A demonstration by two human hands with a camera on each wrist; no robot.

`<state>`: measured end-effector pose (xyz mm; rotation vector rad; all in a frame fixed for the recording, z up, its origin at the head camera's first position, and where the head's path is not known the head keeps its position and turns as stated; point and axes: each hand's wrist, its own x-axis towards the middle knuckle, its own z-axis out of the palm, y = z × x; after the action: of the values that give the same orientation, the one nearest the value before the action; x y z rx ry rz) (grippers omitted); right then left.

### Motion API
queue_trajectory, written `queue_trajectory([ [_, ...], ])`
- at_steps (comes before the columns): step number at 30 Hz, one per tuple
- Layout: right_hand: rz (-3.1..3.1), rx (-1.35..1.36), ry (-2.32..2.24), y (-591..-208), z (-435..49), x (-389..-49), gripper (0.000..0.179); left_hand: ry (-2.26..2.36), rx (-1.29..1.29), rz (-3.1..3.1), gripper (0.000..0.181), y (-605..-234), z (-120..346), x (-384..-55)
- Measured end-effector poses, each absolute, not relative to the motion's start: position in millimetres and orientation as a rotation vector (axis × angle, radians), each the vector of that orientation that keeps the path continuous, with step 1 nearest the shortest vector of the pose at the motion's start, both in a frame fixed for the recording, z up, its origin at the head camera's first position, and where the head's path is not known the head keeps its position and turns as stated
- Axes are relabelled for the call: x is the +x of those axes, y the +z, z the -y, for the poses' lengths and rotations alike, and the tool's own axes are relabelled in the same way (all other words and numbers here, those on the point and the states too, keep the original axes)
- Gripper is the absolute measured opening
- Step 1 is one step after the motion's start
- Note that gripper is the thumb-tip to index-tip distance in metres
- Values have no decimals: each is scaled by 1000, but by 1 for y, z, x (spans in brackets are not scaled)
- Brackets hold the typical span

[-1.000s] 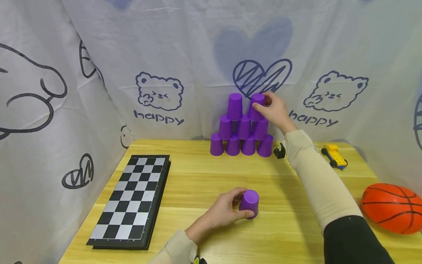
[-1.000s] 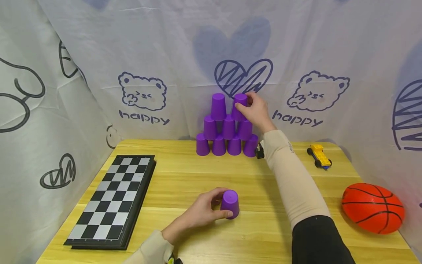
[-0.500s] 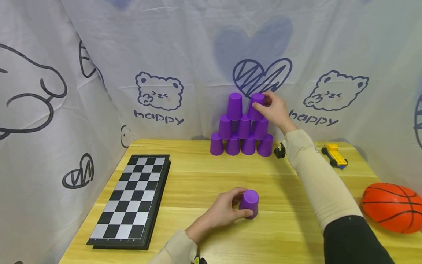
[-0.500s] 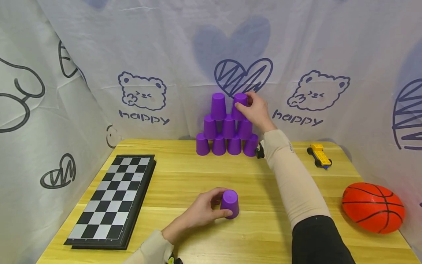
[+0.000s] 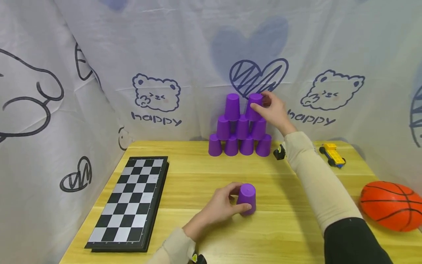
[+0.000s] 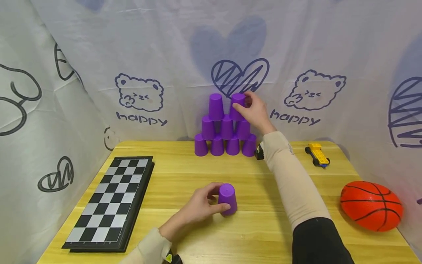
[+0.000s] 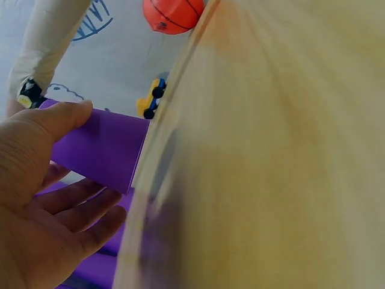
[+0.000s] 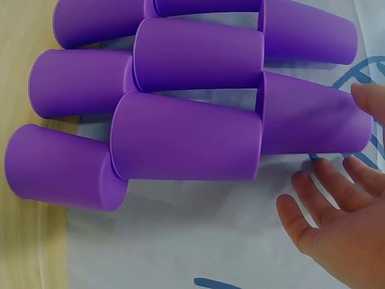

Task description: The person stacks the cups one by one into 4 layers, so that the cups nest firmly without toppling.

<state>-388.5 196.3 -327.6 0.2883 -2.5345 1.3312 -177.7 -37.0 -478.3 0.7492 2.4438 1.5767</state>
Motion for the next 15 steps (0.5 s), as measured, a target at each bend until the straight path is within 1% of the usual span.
queue_trajectory([
  [5,2487,259,1385,-331,-207,-379,72,1553,771,-2532,59,-459,43,-193],
  [15,2478,239,1382,-367,-234,-359,58,1651,848,-2672,56,-399,55,-242],
])
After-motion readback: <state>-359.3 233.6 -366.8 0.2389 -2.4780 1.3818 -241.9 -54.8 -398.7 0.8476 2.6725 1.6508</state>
